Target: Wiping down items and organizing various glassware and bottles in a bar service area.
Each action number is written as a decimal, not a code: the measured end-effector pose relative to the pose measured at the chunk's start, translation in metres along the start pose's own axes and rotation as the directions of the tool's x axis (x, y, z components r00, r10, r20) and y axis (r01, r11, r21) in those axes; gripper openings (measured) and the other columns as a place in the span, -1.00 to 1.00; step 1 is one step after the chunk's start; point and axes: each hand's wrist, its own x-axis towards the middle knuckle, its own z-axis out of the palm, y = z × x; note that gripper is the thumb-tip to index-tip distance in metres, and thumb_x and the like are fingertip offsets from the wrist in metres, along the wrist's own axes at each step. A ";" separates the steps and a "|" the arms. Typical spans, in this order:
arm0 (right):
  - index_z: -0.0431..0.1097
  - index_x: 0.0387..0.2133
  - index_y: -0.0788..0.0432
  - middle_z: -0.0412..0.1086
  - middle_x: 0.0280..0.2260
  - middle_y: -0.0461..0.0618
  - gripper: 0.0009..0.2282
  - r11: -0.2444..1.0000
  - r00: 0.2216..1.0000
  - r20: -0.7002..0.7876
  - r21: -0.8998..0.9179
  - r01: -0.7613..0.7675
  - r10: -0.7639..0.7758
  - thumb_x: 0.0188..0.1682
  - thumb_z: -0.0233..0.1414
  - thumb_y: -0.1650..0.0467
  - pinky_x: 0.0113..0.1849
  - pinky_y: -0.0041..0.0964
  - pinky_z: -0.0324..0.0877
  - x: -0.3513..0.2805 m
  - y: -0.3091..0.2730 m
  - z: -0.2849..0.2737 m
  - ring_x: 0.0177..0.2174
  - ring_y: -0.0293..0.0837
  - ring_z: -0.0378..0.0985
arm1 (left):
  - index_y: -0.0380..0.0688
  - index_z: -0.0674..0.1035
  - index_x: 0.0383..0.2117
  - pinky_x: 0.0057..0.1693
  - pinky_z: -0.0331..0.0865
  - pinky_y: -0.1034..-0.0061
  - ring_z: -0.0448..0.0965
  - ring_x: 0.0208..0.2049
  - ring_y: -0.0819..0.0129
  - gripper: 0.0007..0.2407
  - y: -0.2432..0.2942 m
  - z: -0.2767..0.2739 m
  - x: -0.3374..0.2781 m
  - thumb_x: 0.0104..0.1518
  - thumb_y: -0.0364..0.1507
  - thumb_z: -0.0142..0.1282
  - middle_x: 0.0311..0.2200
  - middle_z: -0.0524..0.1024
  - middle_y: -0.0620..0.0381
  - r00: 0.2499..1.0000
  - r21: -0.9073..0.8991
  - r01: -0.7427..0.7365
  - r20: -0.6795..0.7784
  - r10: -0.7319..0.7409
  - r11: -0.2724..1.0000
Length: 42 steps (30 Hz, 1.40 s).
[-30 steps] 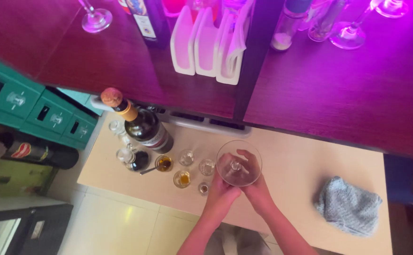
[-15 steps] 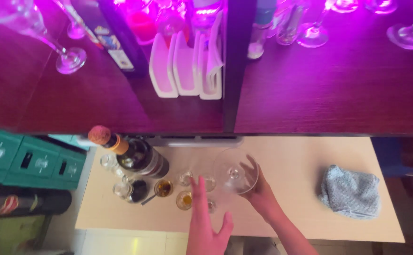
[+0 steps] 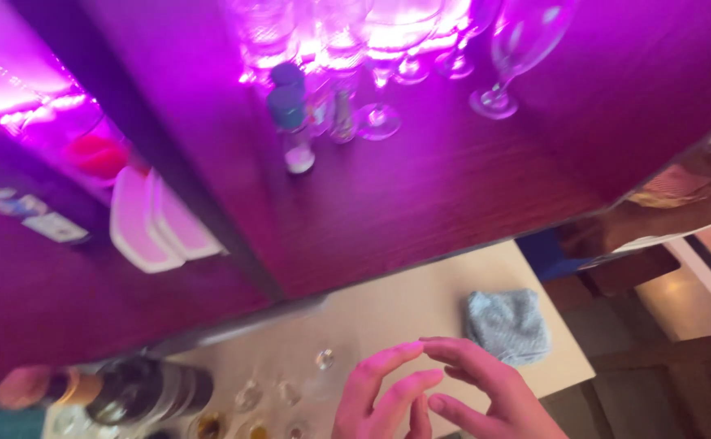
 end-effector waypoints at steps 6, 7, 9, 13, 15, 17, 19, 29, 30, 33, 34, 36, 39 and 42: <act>0.21 0.28 0.08 0.19 0.27 -0.02 -0.33 0.957 0.975 -0.149 0.216 0.195 -0.165 -0.18 0.28 0.43 0.17 -0.02 0.30 0.013 -0.005 -0.068 0.23 -0.01 0.25 | 0.04 0.71 -0.31 0.16 0.49 0.23 0.61 0.05 0.11 -0.74 0.021 0.047 0.063 -0.15 -0.60 0.26 -0.03 0.58 0.03 0.996 0.095 -0.080 -0.032 0.084 0.992; 0.16 0.30 0.09 0.13 0.31 -0.01 -0.29 0.940 0.968 -0.163 0.252 0.229 -0.192 -0.19 0.28 0.45 0.18 0.00 0.31 0.017 -0.008 -0.084 0.25 0.00 0.21 | 0.05 0.71 -0.32 0.16 0.47 0.20 0.60 0.06 0.09 -0.76 0.021 0.057 0.074 -0.13 -0.57 0.28 -0.02 0.57 0.00 0.995 0.109 -0.089 -0.024 0.092 0.990; 0.09 0.32 0.08 0.09 0.34 0.00 -0.26 0.923 0.949 -0.191 0.248 0.294 -0.250 -0.19 0.27 0.47 0.17 0.00 0.30 0.031 -0.013 -0.116 0.27 0.01 0.19 | 0.03 0.71 -0.30 0.18 0.47 0.20 0.60 0.10 0.09 -0.79 0.021 0.078 0.098 -0.08 -0.55 0.29 0.00 0.56 -0.01 0.995 0.055 -0.098 -0.015 0.099 0.994; -0.05 0.36 0.09 0.06 0.35 0.08 -0.23 0.849 0.920 -0.208 0.358 0.388 -0.333 -0.15 0.19 0.51 0.15 -0.02 0.30 0.068 -0.018 -0.177 0.30 0.02 0.20 | -0.12 0.66 -0.17 0.17 0.49 0.21 0.59 0.13 0.02 -0.76 0.039 0.112 0.163 0.01 -0.56 0.24 0.10 0.43 -0.14 0.996 -0.209 -0.040 0.068 0.056 0.977; -0.05 0.35 0.08 0.08 0.33 0.09 -0.25 0.828 0.932 -0.181 0.427 0.363 -0.315 -0.13 0.17 0.52 0.13 -0.03 0.32 0.082 -0.009 -0.196 0.27 0.00 0.22 | -0.13 0.65 -0.15 0.17 0.48 0.22 0.58 0.14 0.01 -0.75 0.044 0.132 0.182 0.01 -0.56 0.22 0.13 0.42 -0.12 0.997 -0.181 0.008 0.072 0.005 0.983; -0.06 0.35 0.08 0.11 0.30 0.10 -0.27 0.797 0.930 -0.164 0.480 0.367 -0.329 -0.11 0.14 0.52 0.12 -0.04 0.33 0.104 -0.009 -0.218 0.23 -0.01 0.25 | -0.13 0.64 -0.13 0.17 0.47 0.24 0.57 0.14 0.00 -0.74 0.040 0.153 0.205 0.02 -0.56 0.21 0.16 0.41 -0.11 0.998 -0.154 0.021 0.062 -0.011 0.988; -0.06 0.35 0.02 0.10 0.28 0.07 -0.26 0.793 0.948 -0.166 0.520 0.318 -0.272 -0.14 0.12 0.52 0.11 -0.07 0.33 0.116 -0.011 -0.237 0.20 -0.04 0.27 | -0.11 0.65 -0.14 0.16 0.51 0.28 0.61 0.12 0.04 -0.75 0.037 0.176 0.218 0.02 -0.54 0.23 0.14 0.42 -0.10 0.999 -0.155 0.027 0.038 -0.021 0.988; -0.15 0.41 -0.01 0.00 0.34 0.08 -0.17 0.795 0.948 -0.149 0.517 0.317 -0.281 -0.17 0.14 0.48 0.15 -0.11 0.24 0.158 -0.030 -0.275 0.29 -0.01 0.14 | -0.14 0.61 -0.11 0.12 0.49 0.29 0.60 0.10 0.10 -0.73 0.053 0.196 0.265 0.02 -0.51 0.22 0.10 0.45 -0.09 0.990 -0.018 0.118 -0.080 -0.119 0.993; -0.17 0.42 -0.03 -0.04 0.35 0.07 -0.15 0.801 0.947 -0.166 0.505 0.322 -0.276 -0.17 0.15 0.46 0.16 -0.10 0.23 0.161 -0.030 -0.275 0.32 -0.01 0.09 | -0.14 0.61 -0.09 0.08 0.51 0.31 0.63 0.06 0.13 -0.74 0.056 0.192 0.269 0.06 -0.51 0.19 0.06 0.50 -0.05 0.990 -0.011 0.127 -0.057 -0.128 0.992; -0.23 0.45 -0.04 -0.11 0.39 0.07 -0.11 0.809 0.942 -0.203 0.485 0.333 -0.266 -0.17 0.16 0.43 0.17 -0.07 0.19 0.171 -0.037 -0.280 0.35 0.00 0.01 | -0.12 0.58 -0.07 0.02 0.55 0.39 0.71 -0.05 0.24 -0.77 0.059 0.180 0.288 0.14 -0.51 0.11 -0.04 0.57 0.04 0.985 -0.007 0.172 0.035 -0.172 0.985; -0.25 0.46 -0.04 -0.15 0.40 0.08 -0.10 0.822 0.946 -0.206 0.470 0.320 -0.251 -0.17 0.17 0.41 0.19 -0.05 0.16 0.171 -0.037 -0.281 0.36 0.02 -0.02 | -0.11 0.56 -0.06 -0.01 0.57 0.43 0.76 -0.12 0.31 -0.79 0.059 0.176 0.291 0.18 -0.52 0.05 -0.10 0.60 0.09 0.969 -0.016 0.228 0.099 -0.225 0.974; -0.27 0.45 -0.03 -0.17 0.41 0.08 -0.10 0.837 0.956 -0.204 0.467 0.286 -0.212 -0.16 0.17 0.39 0.20 -0.03 0.14 0.173 -0.041 -0.280 0.37 0.02 -0.04 | -0.12 0.54 -0.05 -0.04 0.57 0.42 0.75 -0.15 0.28 -0.78 0.062 0.166 0.309 0.18 -0.52 0.03 -0.12 0.61 0.07 0.963 -0.001 0.247 0.116 -0.245 0.969; -0.30 0.43 -0.02 -0.20 0.43 0.09 -0.11 0.855 0.957 -0.217 0.443 0.271 -0.191 -0.15 0.17 0.36 0.22 -0.02 0.11 0.184 -0.045 -0.279 0.38 0.02 -0.07 | -0.13 0.53 -0.05 -0.05 0.54 0.37 0.72 -0.16 0.24 -0.77 0.053 0.160 0.334 0.17 -0.49 0.03 -0.14 0.61 0.06 0.952 0.071 0.260 0.146 -0.268 0.963; -0.31 0.44 -0.03 -0.21 0.43 0.09 -0.09 0.872 0.960 -0.231 0.424 0.246 -0.158 -0.16 0.18 0.35 0.22 -0.01 0.10 0.196 -0.051 -0.276 0.38 0.02 -0.08 | -0.15 0.51 -0.03 0.01 0.48 0.32 0.67 -0.09 0.19 -0.76 0.025 0.162 0.354 0.19 -0.44 0.02 -0.11 0.60 0.04 0.915 0.155 0.320 0.204 -0.347 0.935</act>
